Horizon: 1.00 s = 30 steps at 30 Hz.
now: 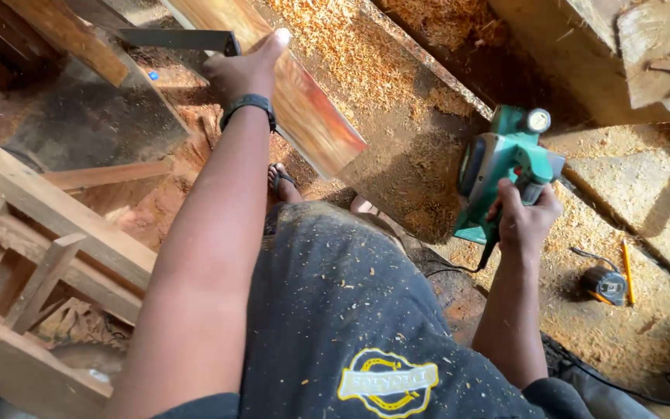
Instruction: Planing a piece of timber with an electric hand planer and checking for squareness with a try square.
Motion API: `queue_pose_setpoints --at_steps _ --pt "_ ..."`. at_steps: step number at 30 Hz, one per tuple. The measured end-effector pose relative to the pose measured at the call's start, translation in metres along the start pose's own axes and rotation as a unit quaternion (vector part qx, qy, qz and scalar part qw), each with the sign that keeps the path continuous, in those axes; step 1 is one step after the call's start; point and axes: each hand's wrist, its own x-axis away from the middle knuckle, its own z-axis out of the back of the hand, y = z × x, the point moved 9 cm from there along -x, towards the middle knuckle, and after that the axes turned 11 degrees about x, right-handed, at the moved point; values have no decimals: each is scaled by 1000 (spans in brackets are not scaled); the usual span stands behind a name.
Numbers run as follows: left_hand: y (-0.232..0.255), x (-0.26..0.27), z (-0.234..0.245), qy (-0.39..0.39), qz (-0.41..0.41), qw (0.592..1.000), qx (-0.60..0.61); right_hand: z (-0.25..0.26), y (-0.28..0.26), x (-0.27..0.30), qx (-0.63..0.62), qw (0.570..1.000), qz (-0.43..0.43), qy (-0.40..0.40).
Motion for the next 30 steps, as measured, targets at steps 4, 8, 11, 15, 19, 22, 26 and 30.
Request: queue_pose_setpoints --at_steps 4,8,11,15,19,22,26,30 --pt "32 30 -2 13 -6 998 -65 1 16 6 -4 1000 -22 -8" --pt "46 41 -3 6 7 995 -100 -1 21 3 -23 1000 0 4" --pt "58 66 19 -16 51 994 -95 3 15 12 -8 1000 -3 -5" --pt "61 59 37 -85 -15 988 -132 31 -10 10 195 967 144 80" --pt "90 58 40 -153 -287 925 -196 41 -104 39 196 888 359 211" --pt "116 92 29 -279 -435 794 -319 5 -128 49 174 869 442 140" --pt "108 136 2 -479 -523 548 -443 -93 -103 31 201 896 392 -60" --pt "55 144 -37 -570 -606 322 -452 -188 -88 45 236 887 318 -236"
